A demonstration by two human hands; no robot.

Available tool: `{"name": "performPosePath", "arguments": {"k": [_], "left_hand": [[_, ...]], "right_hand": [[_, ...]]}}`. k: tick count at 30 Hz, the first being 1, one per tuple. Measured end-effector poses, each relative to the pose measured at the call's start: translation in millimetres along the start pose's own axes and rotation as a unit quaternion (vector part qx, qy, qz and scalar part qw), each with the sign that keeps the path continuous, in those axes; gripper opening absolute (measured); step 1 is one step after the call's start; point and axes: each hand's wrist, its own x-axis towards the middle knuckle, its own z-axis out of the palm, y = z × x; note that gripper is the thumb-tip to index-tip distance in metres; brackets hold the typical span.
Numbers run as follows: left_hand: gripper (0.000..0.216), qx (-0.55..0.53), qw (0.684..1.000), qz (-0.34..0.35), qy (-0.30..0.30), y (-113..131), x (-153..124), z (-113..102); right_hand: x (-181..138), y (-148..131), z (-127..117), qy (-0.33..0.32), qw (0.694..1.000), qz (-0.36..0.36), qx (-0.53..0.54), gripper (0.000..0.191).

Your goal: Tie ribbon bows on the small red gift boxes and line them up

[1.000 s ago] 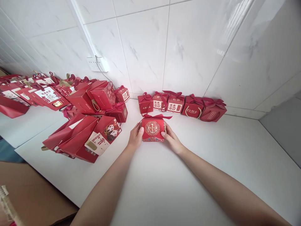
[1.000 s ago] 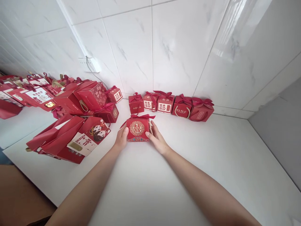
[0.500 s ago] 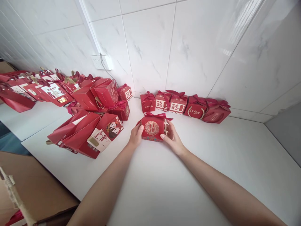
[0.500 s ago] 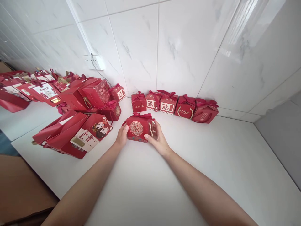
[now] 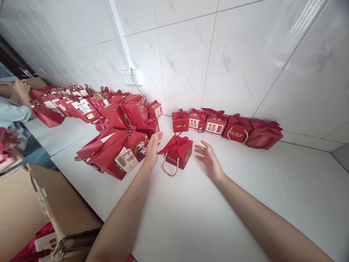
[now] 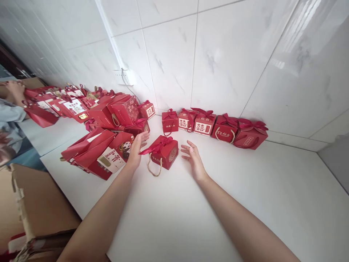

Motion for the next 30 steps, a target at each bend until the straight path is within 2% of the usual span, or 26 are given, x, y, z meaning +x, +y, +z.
{"name": "performPosePath", "arguments": {"k": [3, 5, 7, 9, 12, 13, 14, 16, 17, 18, 20, 22, 24, 25, 27, 28, 30], "left_hand": [[0.047, 0.070, 0.987, 0.049, -0.136, 23, -8, -4], [0.050, 0.129, 0.970, 0.023, -0.206, 35, -13, -9], [0.061, 0.181, 0.956, -0.015, -0.229, 50, -15, -17], [0.066, 0.209, 0.954, -0.019, -0.214, 69, -16, -24], [0.059, 0.236, 0.957, 0.045, -0.160, 106, -16, -27], [0.055, 0.247, 0.953, 0.071, -0.161, 119, -15, -25], [0.054, 0.250, 0.947, 0.087, -0.184, 129, -14, -20], [0.068, 0.238, 0.917, 0.104, -0.304, 142, -10, -3], [0.079, 0.231, 0.894, 0.108, -0.368, 142, -7, 8], [0.086, 0.239, 0.876, 0.106, -0.406, 140, -4, 19], [0.088, 0.294, 0.855, 0.076, -0.420, 127, 1, 41], [0.088, 0.388, 0.805, 0.025, -0.448, 111, 4, 56], [0.083, 0.458, 0.751, 0.016, -0.475, 99, 3, 62], [0.078, 0.473, 0.735, 0.027, -0.484, 96, 1, 60], [0.069, 0.457, 0.738, 0.050, -0.494, 98, -7, 47], [0.064, 0.430, 0.753, 0.053, -0.495, 104, -12, 37], [0.057, 0.353, 0.806, 0.039, -0.473, 128, -23, 10]], "right_hand": [[-1, 1, 0, -0.032, 0.999, -0.005, -0.016, 0.057], [-1, -1, 1, -0.045, 0.999, -0.002, -0.023, 0.056], [-1, -2, 0, -0.058, 0.998, 0.012, -0.005, 0.058], [0, -2, 0, -0.058, 0.998, 0.023, 0.028, 0.060], [1, 1, -2, -0.010, 0.999, 0.010, 0.046, 0.059], [1, 2, -2, 0.009, 0.999, 0.004, 0.044, 0.058], [2, 3, -2, 0.021, 0.999, 0.002, 0.043, 0.058], [3, 4, -3, 0.033, 0.998, 0.007, 0.045, 0.058], [3, 4, -3, 0.035, 0.998, 0.008, 0.046, 0.058], [3, 4, -4, 0.036, 0.998, 0.008, 0.046, 0.058], [3, 4, -5, 0.037, 0.998, 0.006, 0.043, 0.056], [1, 4, -6, 0.034, 0.999, 0.003, 0.041, 0.052], [0, 4, -7, 0.036, 0.998, 0.004, 0.048, 0.049], [-1, 4, -7, 0.040, 0.998, 0.006, 0.056, 0.048], [-2, 4, -8, 0.051, 0.996, 0.008, 0.074, 0.045], [-2, 4, -8, 0.058, 0.995, 0.007, 0.079, 0.045], [-2, 5, -9, 0.065, 0.995, 0.004, 0.080, 0.044]]}}
